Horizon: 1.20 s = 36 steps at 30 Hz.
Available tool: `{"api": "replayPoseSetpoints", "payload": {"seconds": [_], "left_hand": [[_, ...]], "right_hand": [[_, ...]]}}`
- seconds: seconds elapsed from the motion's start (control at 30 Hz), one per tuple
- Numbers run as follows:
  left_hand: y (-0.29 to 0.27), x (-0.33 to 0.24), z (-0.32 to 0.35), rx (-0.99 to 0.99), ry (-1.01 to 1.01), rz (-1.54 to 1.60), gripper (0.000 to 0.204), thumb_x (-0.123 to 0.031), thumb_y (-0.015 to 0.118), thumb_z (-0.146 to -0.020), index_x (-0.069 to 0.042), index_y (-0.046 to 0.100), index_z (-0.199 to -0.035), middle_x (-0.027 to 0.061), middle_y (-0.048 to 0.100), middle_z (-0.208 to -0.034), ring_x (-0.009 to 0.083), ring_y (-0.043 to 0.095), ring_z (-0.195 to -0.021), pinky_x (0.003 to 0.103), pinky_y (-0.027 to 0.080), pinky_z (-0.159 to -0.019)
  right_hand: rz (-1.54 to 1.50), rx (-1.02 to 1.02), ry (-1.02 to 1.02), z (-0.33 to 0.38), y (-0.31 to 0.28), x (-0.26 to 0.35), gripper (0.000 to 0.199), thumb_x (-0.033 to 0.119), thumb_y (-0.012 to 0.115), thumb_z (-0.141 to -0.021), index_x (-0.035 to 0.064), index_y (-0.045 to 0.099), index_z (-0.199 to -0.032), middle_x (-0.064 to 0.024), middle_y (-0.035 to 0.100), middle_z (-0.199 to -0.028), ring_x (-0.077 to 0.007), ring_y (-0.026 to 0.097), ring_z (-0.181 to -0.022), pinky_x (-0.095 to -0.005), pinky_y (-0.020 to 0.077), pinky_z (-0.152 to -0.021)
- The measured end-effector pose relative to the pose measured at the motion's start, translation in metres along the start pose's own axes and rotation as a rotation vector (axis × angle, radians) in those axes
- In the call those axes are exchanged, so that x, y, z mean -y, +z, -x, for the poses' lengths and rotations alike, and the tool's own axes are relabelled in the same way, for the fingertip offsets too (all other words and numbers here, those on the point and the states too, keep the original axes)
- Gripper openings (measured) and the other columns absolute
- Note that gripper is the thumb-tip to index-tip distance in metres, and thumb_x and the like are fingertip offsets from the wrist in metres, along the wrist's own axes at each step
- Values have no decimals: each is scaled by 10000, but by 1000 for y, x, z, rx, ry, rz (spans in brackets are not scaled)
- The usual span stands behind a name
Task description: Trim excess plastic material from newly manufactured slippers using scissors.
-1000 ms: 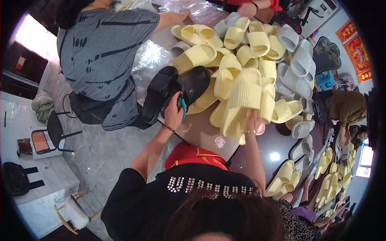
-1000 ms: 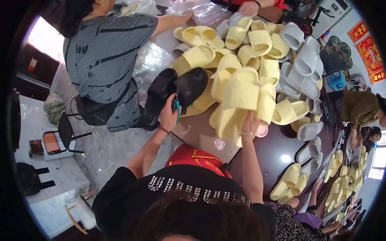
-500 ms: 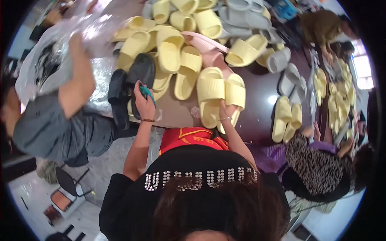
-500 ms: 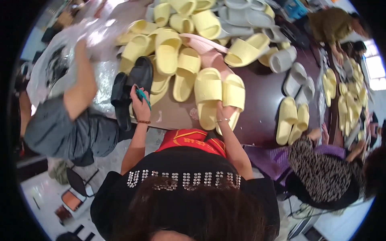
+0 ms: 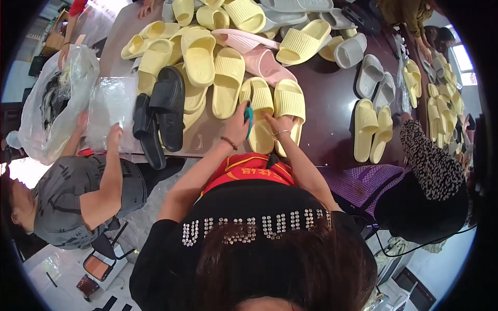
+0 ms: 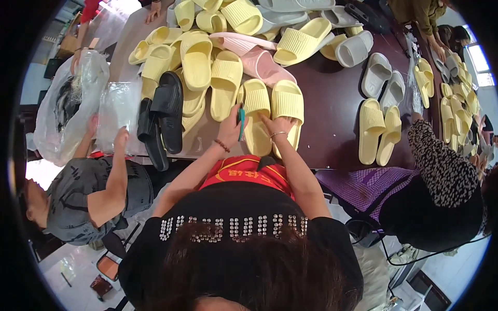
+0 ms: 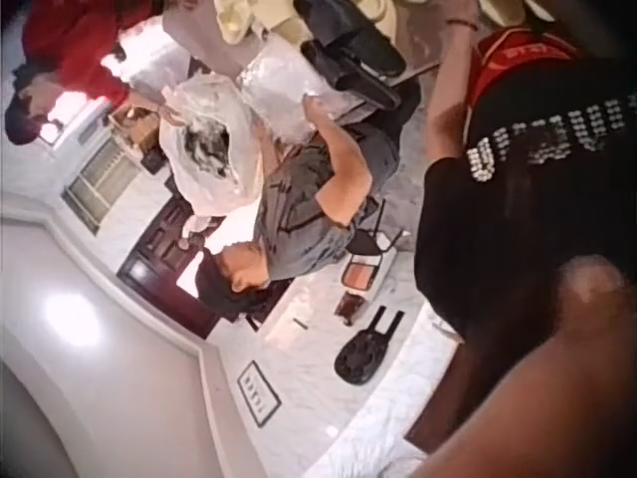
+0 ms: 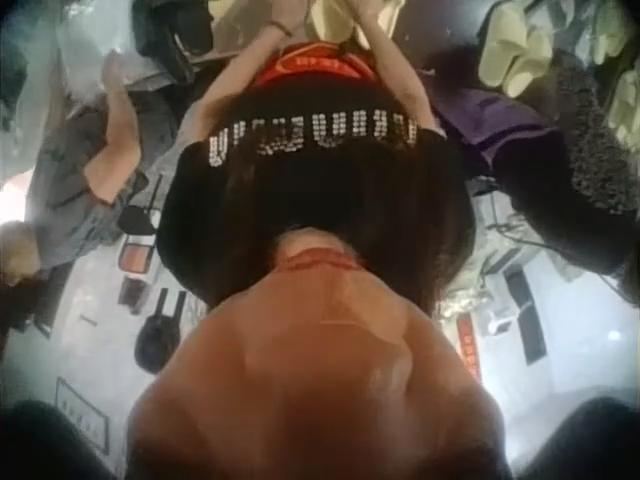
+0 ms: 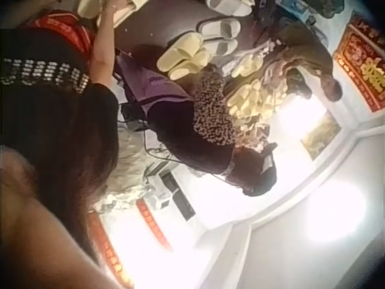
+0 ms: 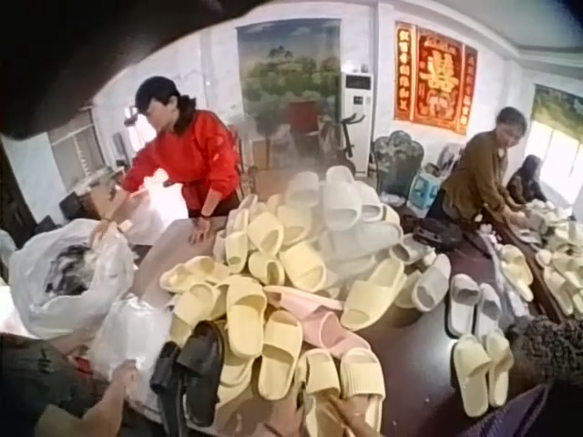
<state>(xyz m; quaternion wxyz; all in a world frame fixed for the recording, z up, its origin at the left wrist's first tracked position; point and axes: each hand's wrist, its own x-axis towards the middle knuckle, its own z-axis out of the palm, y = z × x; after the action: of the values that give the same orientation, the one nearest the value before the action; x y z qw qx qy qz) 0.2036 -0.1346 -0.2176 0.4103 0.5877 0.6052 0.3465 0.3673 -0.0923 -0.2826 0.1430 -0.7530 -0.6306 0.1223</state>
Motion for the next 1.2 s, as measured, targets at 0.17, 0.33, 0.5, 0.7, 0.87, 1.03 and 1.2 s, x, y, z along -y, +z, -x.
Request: {"api": "replayPoseSetpoints", "payload": {"seconds": [0.17,0.33,0.5,0.7,0.87,1.03,1.2], "left_hand": [[3,5,-21,-265,16,-329,469,-193,514,-775,-78,337,-1194,202,547,-927,372,542,-793,430,436,-693],[7,15,-28,-287,-14,-314,480,-181,513,-765,-84,331,-1198,201,532,-1004,357,536,-865,437,420,-735],[5,17,-35,-241,-135,-195,473,-163,517,-753,-87,351,-1189,196,522,-1034,350,526,-895,417,417,-754],[5,19,-30,-148,-8,-100,474,-106,504,-744,-89,367,-1197,178,513,-1048,319,519,-920,366,413,-789],[7,3,-22,-96,-33,224,497,-67,509,-771,-37,333,-1235,124,449,-1156,230,429,-1077,300,319,-920],[4,-11,-17,-294,174,108,485,-85,504,-791,-38,321,-1237,168,494,-1098,262,491,-1012,322,380,-849],[9,-2,-43,-157,70,109,478,-114,518,-803,-37,322,-1232,160,521,-1043,265,518,-940,334,400,-804]], "right_hand": [[-300,155,-112,12,-33,-19,771,565,595,-617,-24,475,-1099,-241,386,-1194,-349,339,-1112,-492,197,-923],[-348,-24,-276,27,-22,-46,708,520,615,-614,-28,501,-1048,-248,430,-1127,-377,366,-1063,-492,215,-902],[-81,-209,-284,16,6,-33,668,454,650,-593,-15,502,-1045,-209,469,-1098,-375,381,-1034,-478,204,-925],[-291,-193,-133,-5,2,0,595,326,600,-634,-88,483,-1045,-263,443,-1124,-392,354,-1091,-467,207,-968],[-278,-486,-27,-6,44,-7,552,153,532,-590,-92,464,-1080,-256,485,-1086,-408,396,-1065,-483,180,-1001],[-564,-540,-167,9,-28,12,450,193,520,-609,-40,559,-992,-221,533,-1030,-373,405,-1066,-469,171,-1000],[-278,107,103,1,-34,4,422,302,494,-686,-12,592,-950,-194,504,-1096,-345,373,-1084,-452,172,-979]]}}
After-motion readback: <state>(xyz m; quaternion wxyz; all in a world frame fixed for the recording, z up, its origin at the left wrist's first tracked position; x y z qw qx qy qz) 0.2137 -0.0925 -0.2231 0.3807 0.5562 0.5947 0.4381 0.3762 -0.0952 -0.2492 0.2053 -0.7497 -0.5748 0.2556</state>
